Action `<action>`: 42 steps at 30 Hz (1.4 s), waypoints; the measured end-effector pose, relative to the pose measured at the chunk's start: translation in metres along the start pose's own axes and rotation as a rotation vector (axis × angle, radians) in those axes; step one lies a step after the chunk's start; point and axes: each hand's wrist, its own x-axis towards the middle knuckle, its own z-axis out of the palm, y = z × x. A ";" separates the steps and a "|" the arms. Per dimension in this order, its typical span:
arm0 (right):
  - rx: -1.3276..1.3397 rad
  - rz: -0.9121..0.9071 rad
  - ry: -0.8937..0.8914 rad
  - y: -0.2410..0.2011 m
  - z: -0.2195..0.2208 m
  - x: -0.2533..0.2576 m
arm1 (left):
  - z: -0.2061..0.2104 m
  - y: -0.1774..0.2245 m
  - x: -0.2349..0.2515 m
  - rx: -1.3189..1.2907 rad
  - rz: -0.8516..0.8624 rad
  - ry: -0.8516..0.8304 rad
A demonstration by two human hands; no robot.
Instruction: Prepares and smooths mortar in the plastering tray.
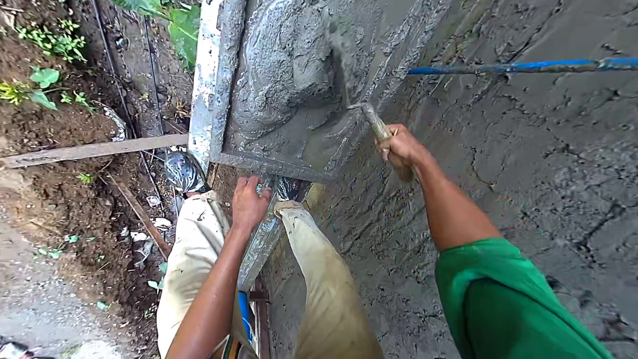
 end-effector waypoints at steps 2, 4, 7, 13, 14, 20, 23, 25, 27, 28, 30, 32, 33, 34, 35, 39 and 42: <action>-0.019 -0.035 -0.028 0.008 0.032 -0.004 | -0.004 -0.001 0.001 -0.016 0.004 0.006; -0.286 0.001 -0.117 0.014 0.061 0.000 | -0.006 -0.003 -0.002 -0.031 0.006 0.004; -0.728 -0.061 -0.278 0.015 0.105 0.033 | -0.010 0.001 -0.003 -0.052 0.008 0.003; -1.021 -0.092 -0.230 -0.047 0.168 0.092 | -0.004 -0.004 -0.007 -0.049 0.072 0.011; -1.027 -0.090 -0.207 -0.055 0.171 0.096 | -0.003 -0.007 -0.006 -0.043 0.066 0.001; -0.871 -0.027 0.041 -0.064 0.151 0.081 | -0.005 -0.009 0.000 0.003 0.007 -0.050; -0.760 0.017 0.119 -0.067 0.137 0.065 | -0.007 -0.007 0.003 0.013 0.025 -0.046; -0.668 0.043 0.135 -0.070 0.128 0.054 | -0.010 -0.007 0.002 0.011 0.023 -0.037; -0.514 0.088 0.155 -0.072 0.115 0.049 | -0.014 -0.006 0.001 0.016 0.034 -0.034; -0.408 0.098 0.172 -0.072 0.108 0.048 | -0.016 -0.006 0.001 0.015 0.034 -0.033; -0.155 0.098 0.204 -0.072 0.103 0.047 | -0.017 -0.007 0.001 0.009 0.042 -0.019; 0.126 0.096 0.212 -0.078 0.109 0.037 | -0.015 -0.007 0.001 0.001 0.051 -0.019; 0.268 0.074 0.203 -0.080 0.116 0.029 | -0.013 -0.008 0.000 -0.001 0.053 -0.028; 0.387 0.036 0.191 -0.079 0.125 0.019 | -0.012 -0.008 0.000 -0.005 0.054 -0.039; 0.474 0.001 0.189 -0.076 0.138 0.010 | -0.012 -0.008 0.001 -0.006 0.055 -0.049; 0.361 0.043 0.062 -0.044 0.214 -0.022 | -0.016 -0.011 -0.003 -0.022 0.043 -0.049; -0.021 0.178 -0.006 -0.013 0.267 -0.019 | -0.021 -0.017 -0.004 -0.046 0.013 -0.007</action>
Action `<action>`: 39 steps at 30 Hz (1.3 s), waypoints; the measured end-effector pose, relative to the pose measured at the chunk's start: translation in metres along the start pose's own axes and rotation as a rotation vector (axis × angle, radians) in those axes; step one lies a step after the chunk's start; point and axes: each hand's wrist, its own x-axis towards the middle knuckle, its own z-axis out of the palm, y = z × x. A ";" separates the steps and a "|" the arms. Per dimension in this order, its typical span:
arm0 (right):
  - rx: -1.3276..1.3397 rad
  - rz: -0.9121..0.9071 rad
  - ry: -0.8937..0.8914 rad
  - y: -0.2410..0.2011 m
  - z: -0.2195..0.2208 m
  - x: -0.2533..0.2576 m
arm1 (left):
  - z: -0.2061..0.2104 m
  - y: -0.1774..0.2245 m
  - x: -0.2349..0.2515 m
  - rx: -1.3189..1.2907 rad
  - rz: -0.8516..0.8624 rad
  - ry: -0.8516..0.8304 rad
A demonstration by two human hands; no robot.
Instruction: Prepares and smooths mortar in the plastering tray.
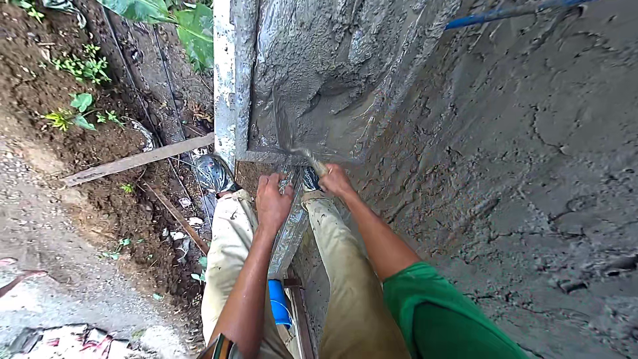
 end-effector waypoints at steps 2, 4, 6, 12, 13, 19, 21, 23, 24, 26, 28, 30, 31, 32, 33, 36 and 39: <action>-0.206 0.059 -0.013 0.003 0.015 0.011 | -0.003 -0.003 0.000 -0.021 -0.027 0.022; -0.289 0.064 0.006 -0.007 0.015 0.028 | -0.007 -0.005 -0.001 -0.026 -0.029 0.036; -0.289 0.064 0.053 -0.031 0.006 0.047 | -0.009 -0.006 -0.002 -0.011 -0.004 0.031; -0.114 0.041 0.208 -0.076 -0.032 0.061 | -0.015 -0.007 0.002 0.057 -0.010 0.011; -0.029 0.020 0.234 -0.083 -0.043 0.063 | -0.014 -0.007 0.004 0.067 -0.014 0.011; 0.674 -0.011 0.201 -0.119 -0.129 0.038 | -0.008 -0.007 0.002 0.105 0.000 -0.011; 0.725 -0.022 0.162 -0.108 -0.150 0.020 | -0.008 -0.006 0.001 0.105 0.012 -0.024; 0.744 -0.108 0.112 -0.089 -0.149 0.004 | -0.009 -0.005 0.001 0.091 0.023 -0.037; 0.765 -0.156 0.080 -0.083 -0.140 -0.002 | -0.011 -0.004 0.002 0.083 0.020 -0.043; 0.802 -0.218 -0.023 -0.079 -0.107 -0.006 | -0.014 -0.002 0.002 0.065 0.009 -0.045; 0.818 -0.230 -0.122 -0.094 -0.064 0.004 | -0.016 -0.002 0.003 0.067 0.000 -0.039; 0.781 -0.183 -0.166 -0.123 -0.026 0.027 | -0.018 -0.004 0.003 0.076 -0.005 -0.035; 0.751 -0.141 -0.156 -0.139 -0.014 0.039 | -0.018 -0.005 0.004 0.079 -0.007 -0.033; 0.720 -0.091 -0.129 -0.153 -0.007 0.052 | -0.019 -0.004 0.004 0.082 -0.007 -0.031; 0.705 -0.046 -0.086 -0.163 -0.004 0.064 | -0.019 -0.003 0.004 0.086 -0.008 -0.026; 0.741 0.001 0.041 -0.178 -0.019 0.078 | -0.019 -0.004 0.003 0.093 -0.019 -0.022; 0.886 0.000 0.114 -0.163 -0.052 0.060 | -0.018 -0.007 0.003 0.091 -0.010 -0.028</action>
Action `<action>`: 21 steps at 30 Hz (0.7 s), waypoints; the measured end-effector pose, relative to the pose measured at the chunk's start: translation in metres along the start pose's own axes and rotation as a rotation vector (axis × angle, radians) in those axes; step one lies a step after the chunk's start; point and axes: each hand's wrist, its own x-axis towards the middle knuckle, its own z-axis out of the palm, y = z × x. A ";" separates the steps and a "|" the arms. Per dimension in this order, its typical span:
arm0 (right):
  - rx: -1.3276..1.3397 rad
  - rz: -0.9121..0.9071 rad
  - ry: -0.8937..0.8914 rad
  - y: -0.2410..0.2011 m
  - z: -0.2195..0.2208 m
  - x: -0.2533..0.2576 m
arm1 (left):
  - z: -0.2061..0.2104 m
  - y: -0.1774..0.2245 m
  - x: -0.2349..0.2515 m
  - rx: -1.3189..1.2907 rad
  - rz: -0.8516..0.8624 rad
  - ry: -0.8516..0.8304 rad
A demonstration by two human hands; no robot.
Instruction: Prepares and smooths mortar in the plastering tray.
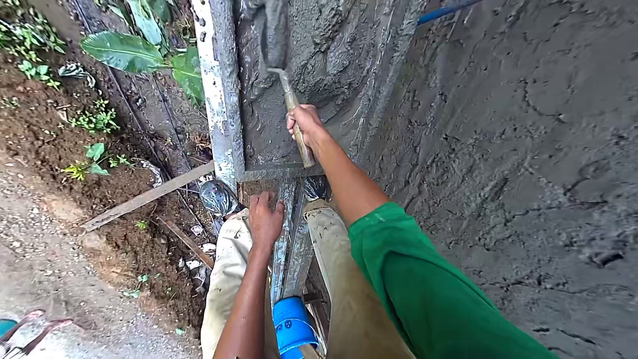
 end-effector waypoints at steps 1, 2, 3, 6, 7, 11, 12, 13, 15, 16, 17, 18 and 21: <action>0.042 0.004 0.001 -0.003 -0.018 -0.009 | -0.002 0.000 0.000 0.001 -0.002 -0.010; 0.059 0.004 -0.010 -0.004 -0.038 -0.018 | -0.004 0.000 0.001 -0.007 -0.004 -0.012; 0.046 0.008 -0.025 -0.004 -0.059 -0.027 | -0.004 0.001 0.000 -0.012 -0.003 -0.011; 0.000 -0.032 -0.104 -0.001 -0.114 -0.071 | -0.005 0.004 0.001 -0.018 0.018 -0.009; 0.025 -0.085 -0.150 0.003 -0.128 -0.088 | -0.005 0.005 0.001 -0.021 0.019 -0.013; 0.233 -0.270 -0.342 0.008 -0.159 -0.135 | -0.007 0.002 0.002 -0.046 0.017 -0.009; 0.169 -0.306 -0.291 0.003 -0.154 -0.137 | -0.006 0.002 0.002 -0.046 0.023 -0.013; 0.049 -0.338 -0.191 -0.004 -0.147 -0.132 | -0.006 0.002 0.002 -0.047 0.029 -0.017; -0.339 -0.353 0.128 -0.016 -0.125 -0.098 | -0.006 0.001 0.002 -0.040 0.035 -0.019; -0.533 -0.317 0.284 -0.017 -0.112 -0.071 | -0.006 0.001 0.001 -0.038 0.034 -0.022; -0.676 -0.262 0.384 -0.016 -0.100 -0.042 | -0.006 0.001 0.000 -0.034 0.032 -0.026; -0.786 -0.209 0.437 -0.015 -0.089 -0.018 | -0.006 0.002 0.000 -0.033 0.031 -0.028; -0.968 -0.119 0.412 -0.024 -0.061 0.007 | -0.009 0.004 0.003 -0.028 0.044 -0.005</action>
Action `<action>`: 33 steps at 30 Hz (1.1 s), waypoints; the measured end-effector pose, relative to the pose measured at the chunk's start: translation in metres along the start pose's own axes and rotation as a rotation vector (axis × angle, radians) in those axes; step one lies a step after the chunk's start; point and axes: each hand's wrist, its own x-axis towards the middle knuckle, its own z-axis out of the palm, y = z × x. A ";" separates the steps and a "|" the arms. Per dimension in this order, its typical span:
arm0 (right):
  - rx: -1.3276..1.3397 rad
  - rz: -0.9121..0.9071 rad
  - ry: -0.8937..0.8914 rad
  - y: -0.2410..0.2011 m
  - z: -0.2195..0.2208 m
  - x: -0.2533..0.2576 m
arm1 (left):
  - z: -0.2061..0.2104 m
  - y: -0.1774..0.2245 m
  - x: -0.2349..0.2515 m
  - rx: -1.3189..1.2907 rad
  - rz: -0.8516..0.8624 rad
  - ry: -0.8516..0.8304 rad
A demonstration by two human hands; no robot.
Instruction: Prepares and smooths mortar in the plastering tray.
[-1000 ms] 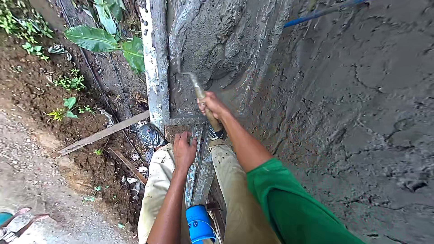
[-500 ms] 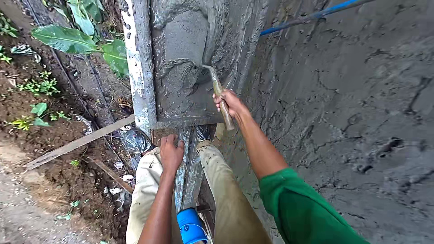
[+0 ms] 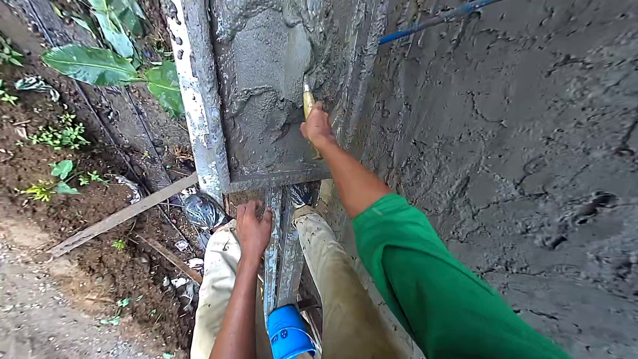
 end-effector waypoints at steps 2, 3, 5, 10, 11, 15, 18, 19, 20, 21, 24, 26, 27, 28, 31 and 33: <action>0.012 0.001 -0.007 0.004 -0.003 -0.028 | 0.001 -0.002 -0.004 0.010 -0.005 -0.012; 0.047 -0.006 0.022 0.014 -0.001 -0.045 | 0.002 -0.002 -0.004 0.011 -0.001 -0.021; 0.063 0.001 0.077 0.031 0.019 -0.068 | 0.004 0.001 -0.001 0.009 0.012 -0.031; -0.032 0.020 -0.107 0.046 0.039 -0.067 | 0.002 -0.001 0.001 0.007 -0.013 -0.040; -0.002 0.016 -0.088 0.048 0.032 -0.076 | 0.002 0.000 0.002 0.012 -0.008 -0.044; 0.072 0.019 -0.068 0.061 0.069 -0.105 | 0.002 -0.001 0.003 0.023 0.004 -0.060; 0.012 0.004 -0.228 0.053 0.073 -0.087 | 0.005 -0.004 0.004 0.044 -0.005 -0.049; 0.011 -0.016 -0.216 0.053 0.066 -0.086 | 0.004 -0.004 0.007 0.054 -0.002 -0.045; 0.033 -0.032 -0.189 0.056 0.062 -0.090 | 0.005 -0.004 0.008 0.056 0.000 -0.039; 0.045 -0.035 -0.170 0.063 0.066 -0.097 | 0.006 -0.006 0.006 0.056 -0.003 -0.035; 0.005 -0.020 -0.216 0.083 0.088 -0.098 | 0.012 -0.009 0.004 0.069 -0.002 -0.046; 0.039 -0.032 -0.273 0.086 0.079 -0.096 | 0.014 -0.009 0.008 0.077 0.005 -0.040; 0.118 -0.044 -0.259 0.094 0.072 -0.107 | 0.015 -0.009 0.007 0.073 0.008 -0.037; 0.239 -0.040 -0.216 0.107 0.070 -0.124 | 0.016 -0.008 0.007 0.066 0.009 -0.033; 0.482 0.164 -0.141 0.147 0.088 -0.150 | 0.020 -0.005 0.006 0.067 -0.001 -0.037; 0.666 0.321 -0.128 0.164 0.113 -0.142 | 0.022 -0.001 0.007 0.069 -0.005 -0.045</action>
